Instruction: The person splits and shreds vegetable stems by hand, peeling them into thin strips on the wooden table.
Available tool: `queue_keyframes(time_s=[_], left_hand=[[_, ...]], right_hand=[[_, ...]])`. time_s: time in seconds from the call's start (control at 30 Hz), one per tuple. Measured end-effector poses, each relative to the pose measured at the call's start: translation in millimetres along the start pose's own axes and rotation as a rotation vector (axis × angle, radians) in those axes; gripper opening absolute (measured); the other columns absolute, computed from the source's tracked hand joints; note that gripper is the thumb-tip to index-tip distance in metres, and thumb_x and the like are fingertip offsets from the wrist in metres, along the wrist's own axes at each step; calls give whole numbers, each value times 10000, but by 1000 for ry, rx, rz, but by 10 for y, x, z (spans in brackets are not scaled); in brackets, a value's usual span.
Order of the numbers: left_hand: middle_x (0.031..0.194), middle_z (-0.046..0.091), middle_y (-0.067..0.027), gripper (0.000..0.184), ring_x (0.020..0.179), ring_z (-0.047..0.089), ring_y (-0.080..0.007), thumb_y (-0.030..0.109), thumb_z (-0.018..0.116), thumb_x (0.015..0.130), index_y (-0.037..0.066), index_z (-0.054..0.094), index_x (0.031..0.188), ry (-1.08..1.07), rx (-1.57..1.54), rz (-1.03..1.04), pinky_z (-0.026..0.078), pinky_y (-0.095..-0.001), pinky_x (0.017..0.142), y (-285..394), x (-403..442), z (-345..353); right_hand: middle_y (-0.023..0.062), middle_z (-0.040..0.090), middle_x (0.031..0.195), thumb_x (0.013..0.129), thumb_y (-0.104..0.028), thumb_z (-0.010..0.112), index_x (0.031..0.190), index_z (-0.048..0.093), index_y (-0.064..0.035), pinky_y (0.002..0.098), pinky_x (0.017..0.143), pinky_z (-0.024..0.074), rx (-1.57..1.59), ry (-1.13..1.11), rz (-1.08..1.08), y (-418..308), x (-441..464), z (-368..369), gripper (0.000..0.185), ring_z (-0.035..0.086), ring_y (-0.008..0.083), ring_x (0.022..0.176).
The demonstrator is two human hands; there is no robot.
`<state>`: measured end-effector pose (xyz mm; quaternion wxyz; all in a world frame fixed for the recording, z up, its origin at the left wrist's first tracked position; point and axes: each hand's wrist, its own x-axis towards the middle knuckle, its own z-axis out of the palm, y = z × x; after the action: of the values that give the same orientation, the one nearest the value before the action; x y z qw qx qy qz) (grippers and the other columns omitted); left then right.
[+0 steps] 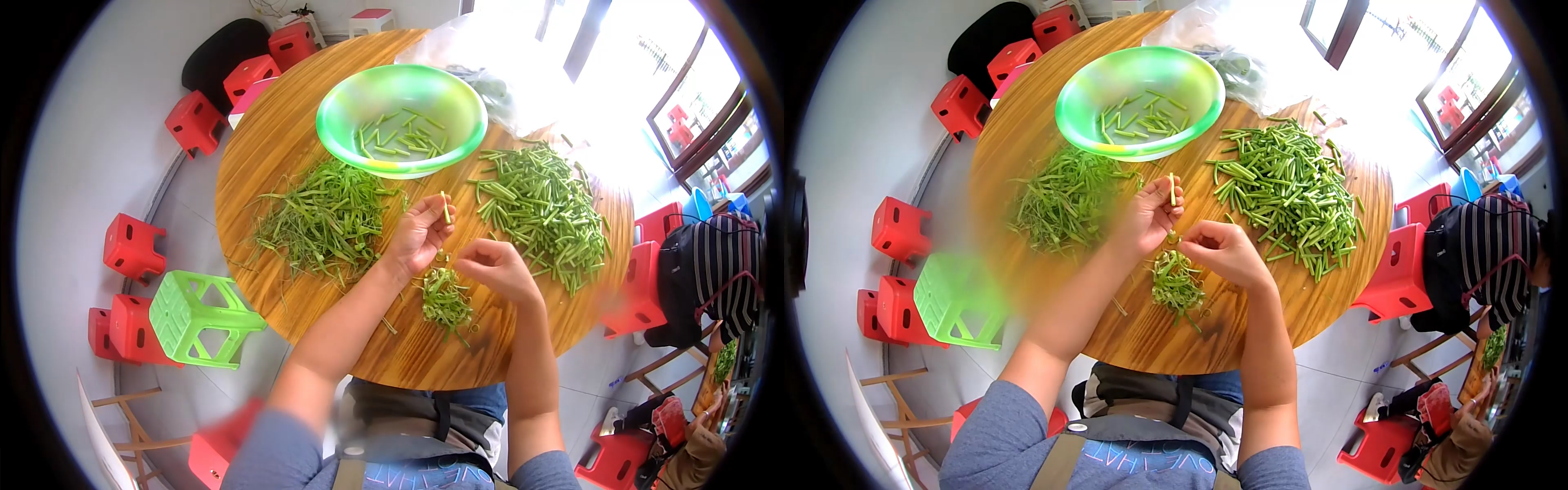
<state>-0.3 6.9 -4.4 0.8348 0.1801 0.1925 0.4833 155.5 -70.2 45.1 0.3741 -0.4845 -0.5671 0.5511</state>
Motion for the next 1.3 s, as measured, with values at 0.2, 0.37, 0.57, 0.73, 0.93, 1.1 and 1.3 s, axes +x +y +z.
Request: queue_keyframes(time_s=[0.2, 0.37, 0.57, 0.73, 0.93, 1.1, 1.3], left_hand=[[822, 614, -40, 258, 706, 562, -92, 141, 586, 861, 85, 526, 1105, -16, 55, 41, 470, -213, 629, 9, -36, 63], [851, 626, -45, 288, 693, 533, -73, 137, 586, 863, 84, 521, 1138, -27, 196, 89, 436, -189, 639, -7, -55, 83], [835, 618, -59, 289, 710, 503, -82, 117, 566, 872, 54, 507, 1148, 10, 483, 151, 414, -200, 669, -34, -88, 143], [787, 639, -58, 301, 651, 524, -69, 114, 605, 849, 11, 522, 1119, 53, 546, 211, 409, -195, 608, -58, -79, 154], [781, 631, -47, 294, 662, 525, -58, 84, 600, 846, -14, 530, 1115, 64, 694, 227, 420, -191, 604, -64, -102, 199], [784, 627, -36, 293, 670, 523, -53, 67, 590, 848, -23, 531, 1121, 36, 738, 246, 425, -188, 607, -55, -111, 200], [796, 618, -22, 296, 665, 502, -51, 97, 577, 863, -8, 544, 1138, 28, 731, 181, 419, -190, 600, -62, -109, 197]], right_hand=[[26, 556, 675, 785, -76, 647, 893, 630, -4, 198, 521, 390, -237, 229, -230, 142, 94, 31, 131, 467, 59, 567], [45, 575, 691, 791, -76, 645, 905, 632, -7, 228, 512, 409, -272, 401, -370, 130, 130, 91, 133, 497, 95, 557], [73, 585, 712, 797, -61, 630, 898, 631, -7, 255, 503, 418, -426, 411, -423, 120, 120, 102, 114, 522, 147, 544], [87, 581, 710, 795, -60, 624, 895, 630, -9, 272, 517, 425, -485, 361, -424, 121, 98, 83, 112, 531, 179, 557], [98, 572, 693, 779, -52, 626, 869, 630, -9, 288, 529, 433, -485, 334, -445, 114, 88, 94, 99, 542, 208, 569], [89, 572, 687, 757, -43, 633, 864, 631, -10, 280, 514, 432, -536, 368, -423, 97, 88, 129, 112, 536, 185, 548], [79, 573, 672, 728, -28, 634, 822, 632, 1, 264, 503, 427, -523, 419, -427, 74, 93, 146, 98, 519, 153, 519]])
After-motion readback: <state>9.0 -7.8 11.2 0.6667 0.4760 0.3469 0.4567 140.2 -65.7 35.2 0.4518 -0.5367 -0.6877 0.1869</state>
